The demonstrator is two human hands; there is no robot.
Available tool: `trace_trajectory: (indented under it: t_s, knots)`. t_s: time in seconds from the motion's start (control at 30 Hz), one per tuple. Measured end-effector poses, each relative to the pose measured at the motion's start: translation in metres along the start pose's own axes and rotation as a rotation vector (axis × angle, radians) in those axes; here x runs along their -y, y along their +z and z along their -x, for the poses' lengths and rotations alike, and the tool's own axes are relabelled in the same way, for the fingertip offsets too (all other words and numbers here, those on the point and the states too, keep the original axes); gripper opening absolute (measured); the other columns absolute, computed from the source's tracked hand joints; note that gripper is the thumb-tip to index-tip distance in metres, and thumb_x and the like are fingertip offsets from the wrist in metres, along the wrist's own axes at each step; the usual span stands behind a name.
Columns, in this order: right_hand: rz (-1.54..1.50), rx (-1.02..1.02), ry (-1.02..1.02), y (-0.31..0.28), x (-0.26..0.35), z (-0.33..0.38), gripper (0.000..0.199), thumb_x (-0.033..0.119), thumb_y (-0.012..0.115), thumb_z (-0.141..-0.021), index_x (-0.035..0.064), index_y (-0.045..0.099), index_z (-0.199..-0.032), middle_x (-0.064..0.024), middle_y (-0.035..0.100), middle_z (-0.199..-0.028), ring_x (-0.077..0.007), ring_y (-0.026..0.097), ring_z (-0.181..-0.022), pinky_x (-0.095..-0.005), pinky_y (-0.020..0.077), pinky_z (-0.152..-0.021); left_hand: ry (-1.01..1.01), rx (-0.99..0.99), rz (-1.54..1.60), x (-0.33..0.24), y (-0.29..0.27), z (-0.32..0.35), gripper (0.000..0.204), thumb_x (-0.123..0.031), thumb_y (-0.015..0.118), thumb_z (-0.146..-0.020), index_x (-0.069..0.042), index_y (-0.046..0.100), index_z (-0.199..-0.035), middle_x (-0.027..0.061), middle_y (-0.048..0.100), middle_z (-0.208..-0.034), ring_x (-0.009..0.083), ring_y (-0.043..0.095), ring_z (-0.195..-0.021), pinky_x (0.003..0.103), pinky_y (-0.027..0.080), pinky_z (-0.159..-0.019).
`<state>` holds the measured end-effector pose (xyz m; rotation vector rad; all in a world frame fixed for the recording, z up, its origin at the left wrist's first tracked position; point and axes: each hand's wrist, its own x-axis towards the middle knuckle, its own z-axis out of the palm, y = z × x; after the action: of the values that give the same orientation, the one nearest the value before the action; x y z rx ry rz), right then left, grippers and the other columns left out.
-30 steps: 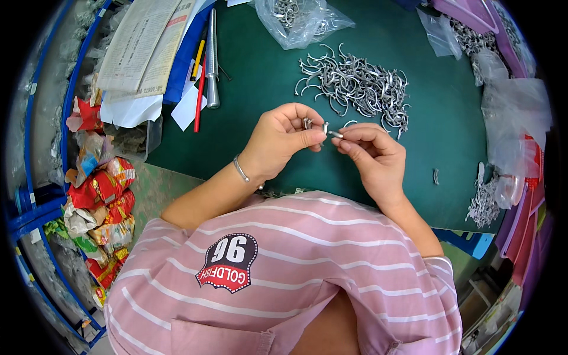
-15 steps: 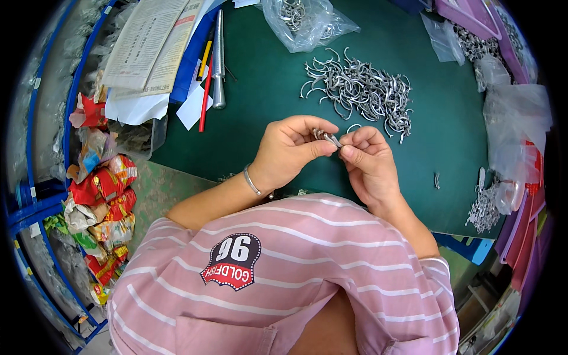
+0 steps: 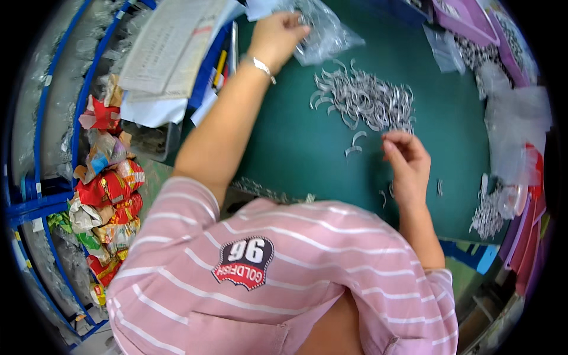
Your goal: The person picks up metal hooks from a pile on the table and connects them together into a bunch by hand.
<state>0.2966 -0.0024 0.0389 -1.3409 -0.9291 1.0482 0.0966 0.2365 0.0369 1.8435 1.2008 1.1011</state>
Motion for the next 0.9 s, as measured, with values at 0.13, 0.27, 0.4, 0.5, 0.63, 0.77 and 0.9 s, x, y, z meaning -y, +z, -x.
trace_trajectory:
  t_s: [0.13,0.27,0.4,0.5,0.63,0.77,0.9]
  knots:
    - [0.501,0.088,-0.234,-0.012,0.0,-0.001,0.009,-0.003,0.06,-0.077,0.0021,0.062,-0.084,-0.0049,0.059,-0.079,-0.0134,0.056,-0.07,-0.0226,0.0442,-0.063,-0.015,0.085,-0.139,-0.014,0.002,-0.001,0.031,-0.011,0.067,-0.076,-0.001,0.062,-0.105,0.0049,0.064,-0.08,0.0097,0.055,-0.065,0.023,0.046,-0.061]
    - [0.759,0.145,-0.429,-0.001,-0.012,-0.003,0.011,0.003,0.065,-0.071,0.0029,0.062,-0.082,-0.0104,0.058,-0.08,-0.0278,0.056,-0.073,-0.0344,0.0458,-0.064,0.226,0.252,-0.08,-0.043,0.025,0.057,0.012,-0.008,0.065,-0.077,-0.004,0.066,-0.088,0.0041,0.064,-0.079,0.0091,0.056,-0.068,0.023,0.046,-0.061]
    - [0.906,0.221,-0.577,0.004,-0.023,-0.01,0.01,0.007,0.066,-0.068,0.0039,0.058,-0.073,-0.0082,0.054,-0.076,-0.0265,0.054,-0.073,-0.0375,0.0428,-0.063,0.409,0.553,-0.166,-0.055,0.05,0.116,0.01,-0.004,0.065,-0.072,-0.001,0.063,-0.081,0.0108,0.058,-0.077,0.0253,0.058,-0.071,0.03,0.047,-0.062]
    - [0.917,0.158,-0.63,-0.008,-0.021,-0.005,0.01,0.007,0.066,-0.067,0.0043,0.057,-0.072,-0.0078,0.054,-0.076,-0.0267,0.053,-0.072,-0.0377,0.0421,-0.062,0.464,0.526,-0.171,-0.05,0.061,0.133,0.012,-0.002,0.065,-0.071,-0.002,0.062,-0.082,0.0109,0.056,-0.08,0.0268,0.058,-0.074,0.032,0.048,-0.064]
    - [0.594,0.047,-0.321,-0.041,-0.012,0.013,0.007,0.001,0.062,-0.071,0.0025,0.058,-0.077,-0.0087,0.057,-0.076,-0.0204,0.058,-0.067,-0.0291,0.0468,-0.059,0.468,0.538,-0.189,-0.051,0.058,0.138,0.015,0.001,0.067,-0.069,-0.001,0.062,-0.083,0.0104,0.056,-0.083,0.0263,0.057,-0.075,0.031,0.048,-0.064]
    - [0.56,-0.231,-0.225,-0.109,-0.008,0.03,0.014,-0.002,0.059,-0.076,0.0011,0.064,-0.089,-0.0032,0.061,-0.076,-0.0089,0.055,-0.062,-0.021,0.0452,-0.058,0.487,0.582,-0.204,-0.062,0.053,0.138,0.02,0.001,0.069,-0.066,0.0,0.061,-0.084,0.0097,0.056,-0.082,0.026,0.056,-0.073,0.031,0.047,-0.064]
    - [0.428,-0.503,0.007,-0.151,-0.014,0.049,0.008,0.0,0.059,-0.078,-0.0016,0.064,-0.085,0.0001,0.061,-0.074,-0.0044,0.052,-0.063,-0.0194,0.0432,-0.058,0.49,0.598,-0.204,-0.053,0.052,0.142,0.019,0.004,0.068,-0.064,0.0,0.06,-0.082,0.0098,0.055,-0.081,0.0255,0.056,-0.073,0.031,0.046,-0.064]
